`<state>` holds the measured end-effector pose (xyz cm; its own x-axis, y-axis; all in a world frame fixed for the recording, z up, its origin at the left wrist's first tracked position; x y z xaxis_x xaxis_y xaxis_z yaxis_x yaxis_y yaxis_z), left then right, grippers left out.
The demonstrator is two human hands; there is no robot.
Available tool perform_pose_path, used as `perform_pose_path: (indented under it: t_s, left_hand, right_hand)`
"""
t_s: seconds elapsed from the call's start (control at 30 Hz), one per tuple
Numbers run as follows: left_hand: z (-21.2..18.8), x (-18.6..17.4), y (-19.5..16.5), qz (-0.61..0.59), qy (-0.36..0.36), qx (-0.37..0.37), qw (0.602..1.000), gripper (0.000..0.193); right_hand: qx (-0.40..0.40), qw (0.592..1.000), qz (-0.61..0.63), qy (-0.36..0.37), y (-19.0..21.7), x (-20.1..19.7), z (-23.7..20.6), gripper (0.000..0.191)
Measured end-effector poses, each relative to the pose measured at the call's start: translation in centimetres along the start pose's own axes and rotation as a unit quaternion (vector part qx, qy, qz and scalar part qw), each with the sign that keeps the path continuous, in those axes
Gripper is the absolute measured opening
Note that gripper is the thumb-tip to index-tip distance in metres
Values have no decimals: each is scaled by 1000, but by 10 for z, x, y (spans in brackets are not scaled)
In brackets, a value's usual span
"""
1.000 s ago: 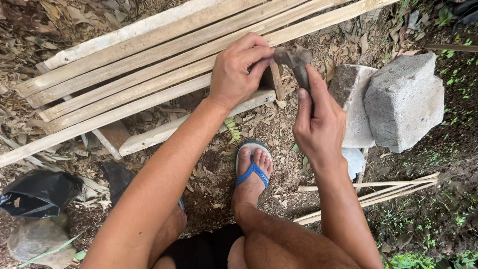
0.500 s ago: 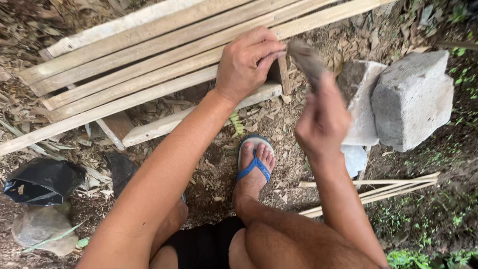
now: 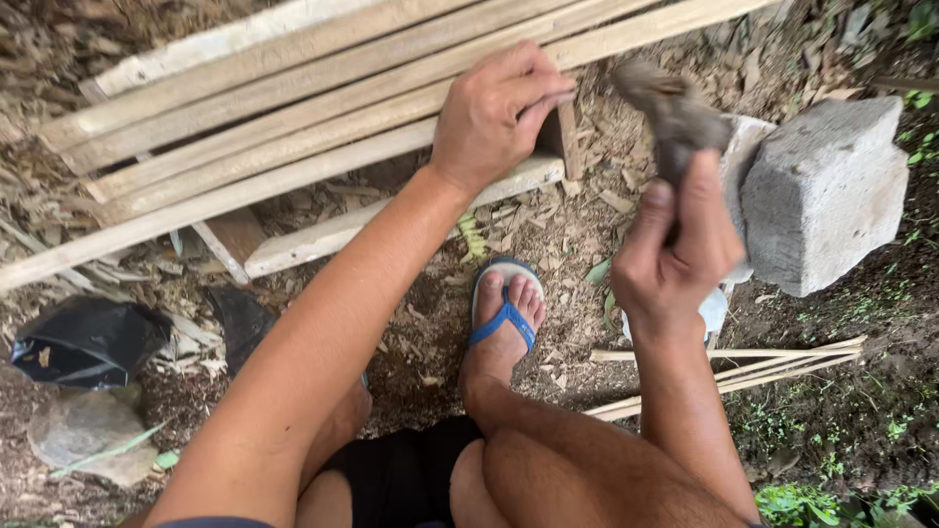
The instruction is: The person assembles a wooden slatted structure by placing thin wooden slats onto a frame and securing them with nails using a hammer. The person repeatedly positions slats and hammers nails to fasten them in place.
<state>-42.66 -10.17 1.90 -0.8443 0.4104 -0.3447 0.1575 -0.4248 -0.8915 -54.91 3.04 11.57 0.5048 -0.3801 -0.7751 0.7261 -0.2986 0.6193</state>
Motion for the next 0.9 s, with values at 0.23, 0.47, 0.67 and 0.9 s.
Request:
perform_pose_path:
  t_s: [0.23,0.47,0.67,0.9]
  left_hand:
    - [2,-3,-2,10,-1,-6,1000,9]
    - [0,0,10,-17,54,-68,996,19]
    - [-1,-4,5,-40,48,-40,997,21]
    - [0,-5,3,-46,39,-25,998,24]
  right_hand:
    - [-43,998,-38,27,0,6,-3,38]
    - [30,998,37,29,-18,-4,-15,41]
    - [-25,999,4,31,-10,15,-9,37]
    - [-12,1000,-6,7,-20,14,-14,39]
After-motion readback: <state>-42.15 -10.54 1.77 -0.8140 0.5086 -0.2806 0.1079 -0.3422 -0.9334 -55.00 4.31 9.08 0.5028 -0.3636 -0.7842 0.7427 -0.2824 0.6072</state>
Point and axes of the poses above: each hand's wrist, its own z-axis towards the middle knuckle, its own x-axis out of the palm, y = z × x, the point moved 7 cm from there along z, towards the middle knuckle, and after that the axes turned 1 degree about -y, right-handed, at the moved point
